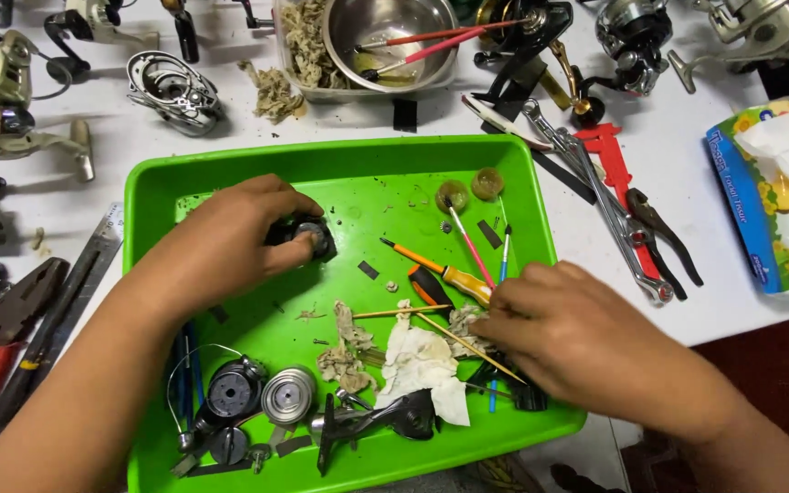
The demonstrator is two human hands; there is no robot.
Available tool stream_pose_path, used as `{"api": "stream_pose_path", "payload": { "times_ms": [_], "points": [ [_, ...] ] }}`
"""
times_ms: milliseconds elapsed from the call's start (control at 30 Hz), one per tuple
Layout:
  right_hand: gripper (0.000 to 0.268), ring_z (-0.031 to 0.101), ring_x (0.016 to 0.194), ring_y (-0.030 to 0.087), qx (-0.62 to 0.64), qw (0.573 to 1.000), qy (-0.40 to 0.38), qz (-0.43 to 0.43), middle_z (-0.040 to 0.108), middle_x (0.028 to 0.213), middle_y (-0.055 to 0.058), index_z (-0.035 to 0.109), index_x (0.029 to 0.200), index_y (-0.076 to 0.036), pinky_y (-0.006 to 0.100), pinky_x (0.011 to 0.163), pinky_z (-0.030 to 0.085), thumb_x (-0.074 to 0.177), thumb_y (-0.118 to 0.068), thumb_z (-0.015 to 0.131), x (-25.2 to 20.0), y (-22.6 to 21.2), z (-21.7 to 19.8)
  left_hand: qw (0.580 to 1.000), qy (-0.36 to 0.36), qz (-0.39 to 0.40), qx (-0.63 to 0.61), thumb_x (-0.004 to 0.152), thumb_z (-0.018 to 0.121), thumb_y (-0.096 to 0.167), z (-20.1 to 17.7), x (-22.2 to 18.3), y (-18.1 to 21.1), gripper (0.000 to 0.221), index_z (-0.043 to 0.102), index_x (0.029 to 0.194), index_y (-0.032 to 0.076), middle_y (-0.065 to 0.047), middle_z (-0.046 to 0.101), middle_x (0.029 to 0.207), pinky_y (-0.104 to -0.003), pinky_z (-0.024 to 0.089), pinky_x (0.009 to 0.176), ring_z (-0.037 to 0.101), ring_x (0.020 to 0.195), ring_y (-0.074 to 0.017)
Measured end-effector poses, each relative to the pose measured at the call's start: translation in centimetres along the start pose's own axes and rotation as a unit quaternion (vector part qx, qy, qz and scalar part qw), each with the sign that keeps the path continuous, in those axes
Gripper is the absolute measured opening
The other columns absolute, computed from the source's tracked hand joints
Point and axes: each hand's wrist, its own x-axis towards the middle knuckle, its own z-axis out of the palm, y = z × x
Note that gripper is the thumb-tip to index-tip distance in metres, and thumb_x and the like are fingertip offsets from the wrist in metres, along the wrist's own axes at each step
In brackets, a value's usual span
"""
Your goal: Disassembling and cleaning the internal components of a fishing reel at a repair workbench.
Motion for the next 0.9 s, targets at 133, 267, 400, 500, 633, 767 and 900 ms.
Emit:
{"api": "stream_pose_path", "payload": {
  "times_ms": [133,267,400,500,633,767,900],
  "points": [
    [0.013,0.055,0.082,0.029,-0.014,1.000,0.004,0.001,0.058,0.096,0.005,0.070,0.107,-0.014,0.044,0.067,0.043,0.096,-0.021,0.066,0.2,-0.3,1.5,1.000,0.027,0.005,0.000,0.087,0.065,0.029,-0.1,-0.1,-0.1,0.041,0.074,0.124,0.015,-0.008,0.067,0.113,-0.041,0.050,0.085,0.068,0.095,-0.0288],
    [0.018,0.055,0.077,0.029,-0.012,0.999,0.029,0.000,0.060,0.087,0.004,0.064,0.080,-0.012,0.044,0.067,0.045,0.095,-0.021,0.069,0.5,-0.1,0.8,0.997,0.057,0.028,-0.038,0.090,0.065,0.034,-0.9,-0.6,0.6,0.048,0.068,0.133,0.014,-0.008,0.064,0.124,-0.041,0.047,0.093,0.064,0.110,-0.0269],
    [0.013,0.069,0.071,0.029,0.067,0.995,-0.035,0.062,0.071,0.082,0.003,0.063,0.091,-0.017,0.044,0.062,0.053,0.097,-0.029,0.065,-0.3,0.4,0.2,0.979,0.132,0.077,-0.136,0.094,0.059,0.031,-2.1,-1.8,1.6,0.045,0.063,0.137,0.016,-0.003,0.067,0.135,-0.035,0.048,0.095,0.063,0.116,-0.0181],
    [0.019,0.072,0.083,0.024,0.093,0.996,-0.010,0.013,0.070,0.096,0.002,0.070,0.111,-0.015,0.039,0.069,0.056,0.094,-0.017,0.062,-0.4,0.3,-1.0,0.922,0.094,0.084,-0.365,0.098,0.054,0.018,-1.8,-1.7,1.3,0.042,0.057,0.139,0.010,-0.007,0.064,0.141,-0.031,0.052,0.110,0.064,0.128,-0.0172],
    [0.025,0.074,0.088,0.023,0.080,0.997,-0.004,-0.012,0.066,0.108,0.005,0.072,0.116,-0.017,0.038,0.075,0.057,0.091,-0.016,0.066,-0.7,0.4,-2.2,0.835,0.039,0.060,-0.545,0.098,0.045,0.022,-1.8,-2.2,2.2,0.051,0.050,0.145,0.003,-0.020,0.062,0.141,-0.034,0.059,0.094,0.068,0.110,-0.0237],
    [0.034,0.076,0.097,0.019,0.089,0.993,0.081,-0.017,0.071,0.113,0.007,0.076,0.118,-0.015,0.032,0.082,0.060,0.085,-0.014,0.071,0.2,0.0,-4.7,0.737,0.000,0.083,-0.671,0.102,0.036,0.032,-1.4,-2.2,3.3,0.058,0.045,0.149,0.000,-0.025,0.059,0.143,-0.041,0.058,0.097,0.068,0.113,-0.0305],
    [0.025,0.075,0.094,0.015,-0.007,0.972,0.233,-0.016,0.077,0.110,0.006,0.079,0.108,-0.013,0.028,0.082,0.058,0.083,-0.015,0.080,3.6,-1.2,-6.6,0.720,-0.039,0.120,-0.682,0.103,0.039,0.030,-0.7,-1.6,5.0,0.060,0.037,0.153,-0.003,-0.025,0.052,0.152,-0.041,0.054,0.106,0.064,0.123,-0.0303]
  ]
}}
